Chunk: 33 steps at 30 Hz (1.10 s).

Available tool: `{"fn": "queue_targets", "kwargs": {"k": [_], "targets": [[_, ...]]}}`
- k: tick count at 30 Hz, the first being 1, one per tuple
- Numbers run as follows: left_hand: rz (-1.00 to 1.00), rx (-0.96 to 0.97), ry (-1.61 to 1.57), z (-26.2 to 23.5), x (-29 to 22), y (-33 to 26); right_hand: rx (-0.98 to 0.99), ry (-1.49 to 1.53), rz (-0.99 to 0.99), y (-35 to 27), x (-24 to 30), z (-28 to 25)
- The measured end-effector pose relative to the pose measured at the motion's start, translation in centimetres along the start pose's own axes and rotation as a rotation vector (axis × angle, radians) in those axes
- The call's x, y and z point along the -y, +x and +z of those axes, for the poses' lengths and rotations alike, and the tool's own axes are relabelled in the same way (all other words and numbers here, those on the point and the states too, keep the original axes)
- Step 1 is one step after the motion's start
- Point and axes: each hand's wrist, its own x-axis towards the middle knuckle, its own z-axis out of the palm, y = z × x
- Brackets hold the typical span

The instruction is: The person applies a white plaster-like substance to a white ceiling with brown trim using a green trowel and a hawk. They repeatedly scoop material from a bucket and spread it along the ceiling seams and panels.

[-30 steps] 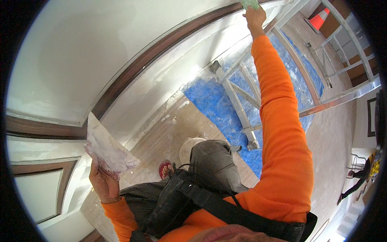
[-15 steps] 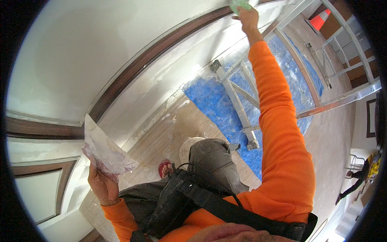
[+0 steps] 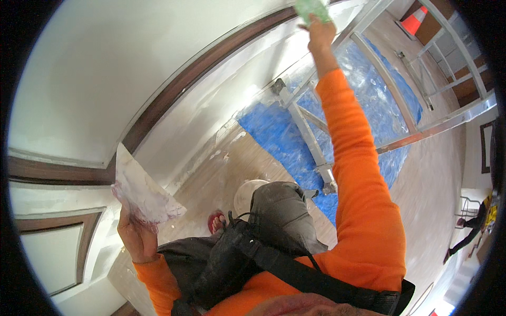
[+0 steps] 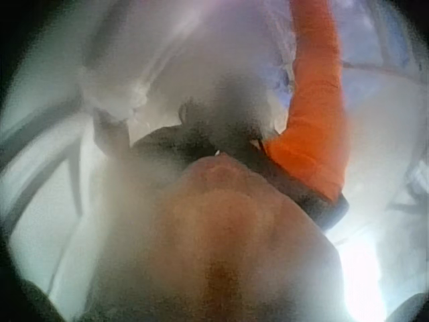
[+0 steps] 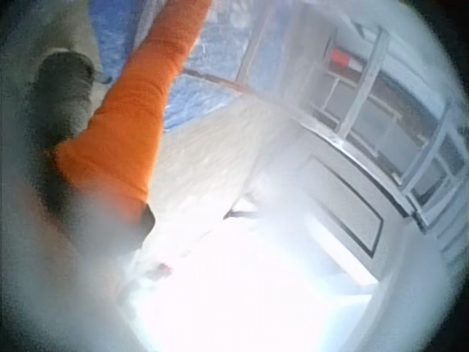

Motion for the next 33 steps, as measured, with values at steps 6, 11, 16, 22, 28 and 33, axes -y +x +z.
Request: {"fn": "queue_targets", "kwargs": {"k": [6,11,16,22,28,33], "targets": [[0.063,-0.080,0.235,-1.2,-0.4,-0.9,-0.001,-0.454,-0.128,10.5,-2.9,-2.3],[0.087,-0.085,0.196,-1.7,-0.5,-1.7,0.028,-0.505,-0.069,10.0,-3.1,-1.8],[0.052,-0.138,0.155,-0.3,-0.7,-1.8,0.151,-0.238,0.023,6.2,-1.1,-1.1],[0.033,-0.082,0.188,2.4,-0.1,-1.0,0.273,-0.260,0.010,-4.3,1.1,3.1],[-0.008,-0.017,0.122,3.0,0.4,-0.5,0.200,-0.343,-0.012,-15.5,4.1,7.8],[-0.005,-0.108,0.072,2.4,0.1,-1.3,0.054,-0.617,-0.588,-15.7,-0.8,7.3]]}}
